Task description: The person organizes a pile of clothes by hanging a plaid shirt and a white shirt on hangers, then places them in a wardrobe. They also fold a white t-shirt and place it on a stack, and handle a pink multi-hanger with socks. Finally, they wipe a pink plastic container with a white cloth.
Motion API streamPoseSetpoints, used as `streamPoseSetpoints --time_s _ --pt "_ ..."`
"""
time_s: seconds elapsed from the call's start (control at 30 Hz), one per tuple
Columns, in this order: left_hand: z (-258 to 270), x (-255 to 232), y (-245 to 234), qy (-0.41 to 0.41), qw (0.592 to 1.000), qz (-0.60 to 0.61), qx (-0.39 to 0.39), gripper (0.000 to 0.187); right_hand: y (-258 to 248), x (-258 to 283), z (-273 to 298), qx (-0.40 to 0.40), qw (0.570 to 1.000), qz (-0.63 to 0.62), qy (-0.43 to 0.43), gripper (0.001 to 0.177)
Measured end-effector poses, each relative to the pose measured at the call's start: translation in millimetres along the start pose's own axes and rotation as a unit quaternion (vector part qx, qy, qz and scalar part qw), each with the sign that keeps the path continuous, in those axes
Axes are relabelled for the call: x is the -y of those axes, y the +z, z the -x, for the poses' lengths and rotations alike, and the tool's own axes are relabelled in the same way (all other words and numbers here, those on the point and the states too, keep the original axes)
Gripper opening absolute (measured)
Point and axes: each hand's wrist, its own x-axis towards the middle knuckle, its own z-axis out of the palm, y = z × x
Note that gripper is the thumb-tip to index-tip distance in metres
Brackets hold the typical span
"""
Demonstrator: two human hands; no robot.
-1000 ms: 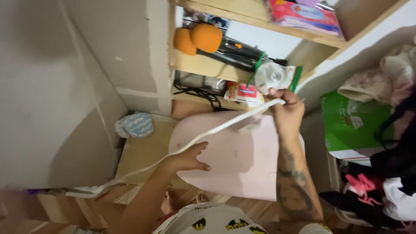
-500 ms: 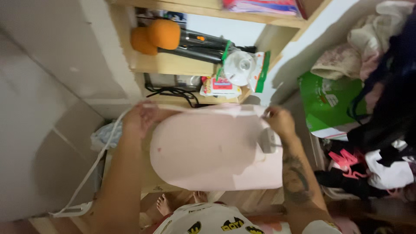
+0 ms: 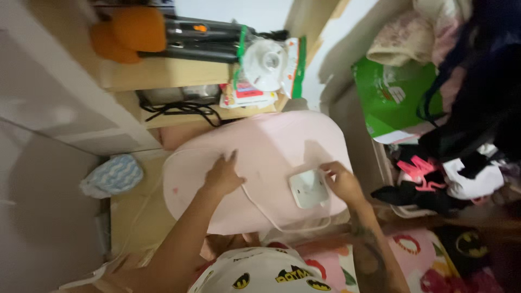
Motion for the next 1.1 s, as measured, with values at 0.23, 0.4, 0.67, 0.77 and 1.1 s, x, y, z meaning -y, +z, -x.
streamPoseSetpoints --time_s 0.23,0.4,0.67,0.77,1.1 --pt "-21 12 41 0.297 0.944 -0.098 -0.103 0.067 17 12 46 0.214 0.917 0.3 -0.15 0.098" --pt "-57 6 24 0.325 0.922 -0.029 -0.21 0.02 -8 32 8 0.305 0.891 0.291 -0.169 0.115" --pt "-89 -70 -14 0.189 0.916 0.061 -0.349 0.02 23 -37 -12 0.014 0.985 0.027 -0.172 0.078" --pt "-95 -72 -6 0.175 0.904 0.067 -0.384 0.02 40 -75 -31 -0.05 0.985 -0.148 0.074 0.047" --pt "-108 -23 18 0.132 0.935 -0.104 -0.313 0.06 5 -138 -89 -0.032 0.741 -0.611 0.277 0.046"
